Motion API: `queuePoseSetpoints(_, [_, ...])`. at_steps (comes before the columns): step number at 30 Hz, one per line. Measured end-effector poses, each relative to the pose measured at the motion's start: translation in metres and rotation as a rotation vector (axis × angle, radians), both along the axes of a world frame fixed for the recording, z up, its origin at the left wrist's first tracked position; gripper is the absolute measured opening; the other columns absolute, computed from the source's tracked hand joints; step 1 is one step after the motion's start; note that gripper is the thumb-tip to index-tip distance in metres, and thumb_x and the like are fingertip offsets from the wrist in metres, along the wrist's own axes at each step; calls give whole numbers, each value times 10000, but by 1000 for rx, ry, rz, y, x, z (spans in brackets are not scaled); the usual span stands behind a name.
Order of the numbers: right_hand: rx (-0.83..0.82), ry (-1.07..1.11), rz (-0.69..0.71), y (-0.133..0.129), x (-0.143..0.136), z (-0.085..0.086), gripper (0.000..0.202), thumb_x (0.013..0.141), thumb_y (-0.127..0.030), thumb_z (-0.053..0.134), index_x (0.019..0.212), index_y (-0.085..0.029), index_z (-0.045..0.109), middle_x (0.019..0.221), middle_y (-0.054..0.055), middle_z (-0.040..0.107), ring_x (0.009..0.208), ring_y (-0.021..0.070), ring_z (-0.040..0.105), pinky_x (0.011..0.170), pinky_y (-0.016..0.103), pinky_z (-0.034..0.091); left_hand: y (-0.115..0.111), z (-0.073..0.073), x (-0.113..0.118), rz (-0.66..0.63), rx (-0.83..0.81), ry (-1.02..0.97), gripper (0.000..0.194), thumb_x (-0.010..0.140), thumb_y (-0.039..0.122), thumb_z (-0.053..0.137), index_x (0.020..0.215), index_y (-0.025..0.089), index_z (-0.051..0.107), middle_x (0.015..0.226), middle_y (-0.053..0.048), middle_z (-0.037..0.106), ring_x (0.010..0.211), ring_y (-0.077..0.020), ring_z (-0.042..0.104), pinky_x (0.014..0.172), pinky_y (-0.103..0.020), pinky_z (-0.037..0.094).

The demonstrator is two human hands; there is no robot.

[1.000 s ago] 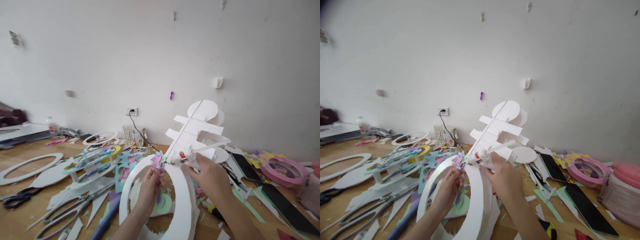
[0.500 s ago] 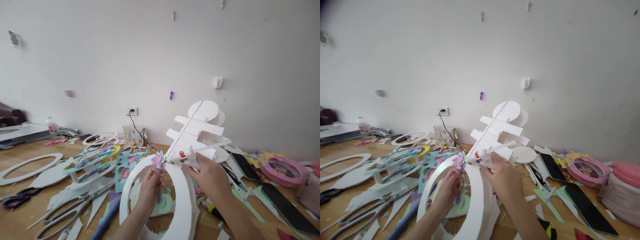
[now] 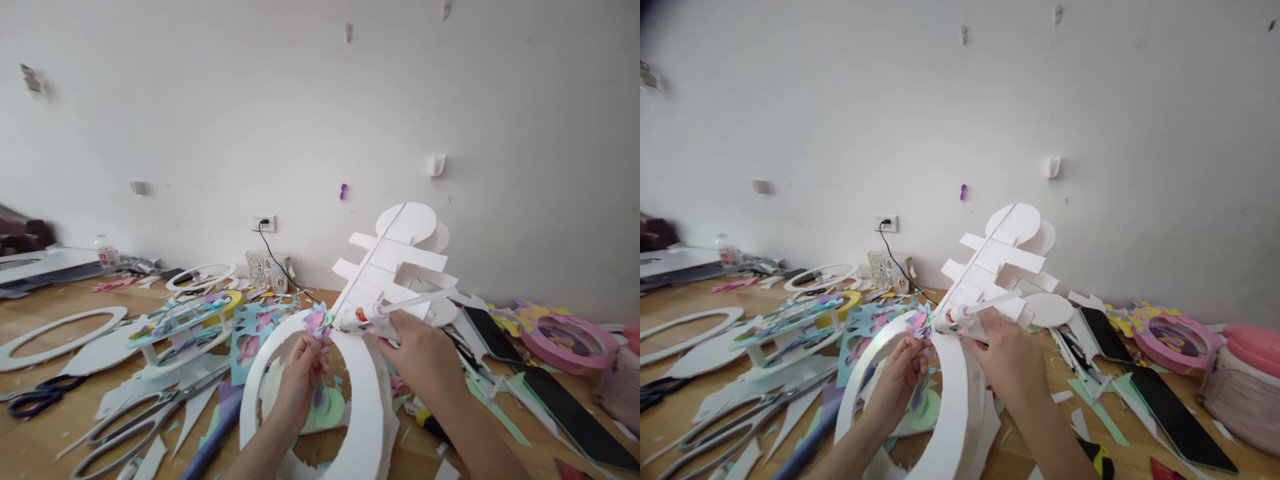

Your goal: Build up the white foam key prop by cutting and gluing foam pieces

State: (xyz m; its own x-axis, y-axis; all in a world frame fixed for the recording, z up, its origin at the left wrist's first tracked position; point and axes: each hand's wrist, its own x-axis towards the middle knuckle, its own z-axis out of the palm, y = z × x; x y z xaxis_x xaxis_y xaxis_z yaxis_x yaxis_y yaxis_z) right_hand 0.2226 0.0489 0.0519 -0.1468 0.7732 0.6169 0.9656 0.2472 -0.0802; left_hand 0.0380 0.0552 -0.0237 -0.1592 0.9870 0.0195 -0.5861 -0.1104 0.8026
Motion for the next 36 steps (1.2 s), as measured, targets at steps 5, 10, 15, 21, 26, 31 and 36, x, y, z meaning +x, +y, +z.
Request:
queuePoseSetpoints(5, [18, 52, -6, 0, 3, 1, 129, 777, -233, 632, 887, -255, 696, 708, 20, 726, 617, 226, 666, 515, 263, 302, 0, -2, -1, -1, 4, -3, 365, 613, 350, 841, 680, 199, 515, 749, 4, 651, 485, -79, 446, 488, -211, 366])
queuePoseSetpoints(10, [15, 165, 35, -2, 5, 2, 155, 811, -312, 621, 923, -258, 715, 679, 29, 715, 616, 236, 662, 526, 267, 342, 1, -1, 0, -11, 0, -24, 352, 607, 331, 842, 666, 195, 522, 739, 10, 643, 480, -78, 446, 480, -212, 360])
queuePoseSetpoints(15, [-66, 313, 91, 0, 6, 3, 235, 842, -393, 613, 972, -225, 713, 670, 55, 704, 633, 249, 653, 550, 275, 401, 2, -1, 1, -21, -10, -46, 364, 589, 324, 850, 666, 190, 520, 772, 14, 643, 482, -72, 448, 463, -212, 358])
queuePoseSetpoints(21, [-228, 677, 176, 2, 9, 8, 244, 775, -470, 626, 753, -228, 621, 632, 21, 669, 610, 218, 619, 555, 284, 439, 5, -4, -1, -35, -20, -74, 438, 567, 375, 881, 705, 181, 513, 792, 22, 650, 492, -62, 483, 450, -196, 391])
queuePoseSetpoints(26, [-345, 1184, 378, 7, 14, 7, 392, 761, -573, 679, 695, -233, 495, 471, -79, 455, 400, 114, 405, 377, 225, 308, 4, -5, -1, -39, -38, -99, 457, 551, 368, 895, 706, 177, 510, 800, 18, 665, 484, -55, 497, 446, -189, 408])
queuePoseSetpoints(31, [-270, 1624, 534, 11, 21, 19, 557, 541, -576, 856, 657, -223, 440, 528, -98, 398, 423, 80, 419, 318, 164, 212, 5, -3, -2, -7, -61, -147, 444, 512, 333, 904, 688, 166, 532, 779, 8, 675, 468, -47, 490, 422, -179, 400])
queuePoseSetpoints(36, [-130, 1702, 386, 36, 50, 15, 513, 583, -604, 766, 757, -246, 442, 570, -109, 402, 421, 80, 430, 374, 190, 319, 7, 1, -3, 18, -92, -224, 372, 521, 224, 863, 696, 160, 541, 741, 16, 661, 446, -35, 473, 402, -164, 401])
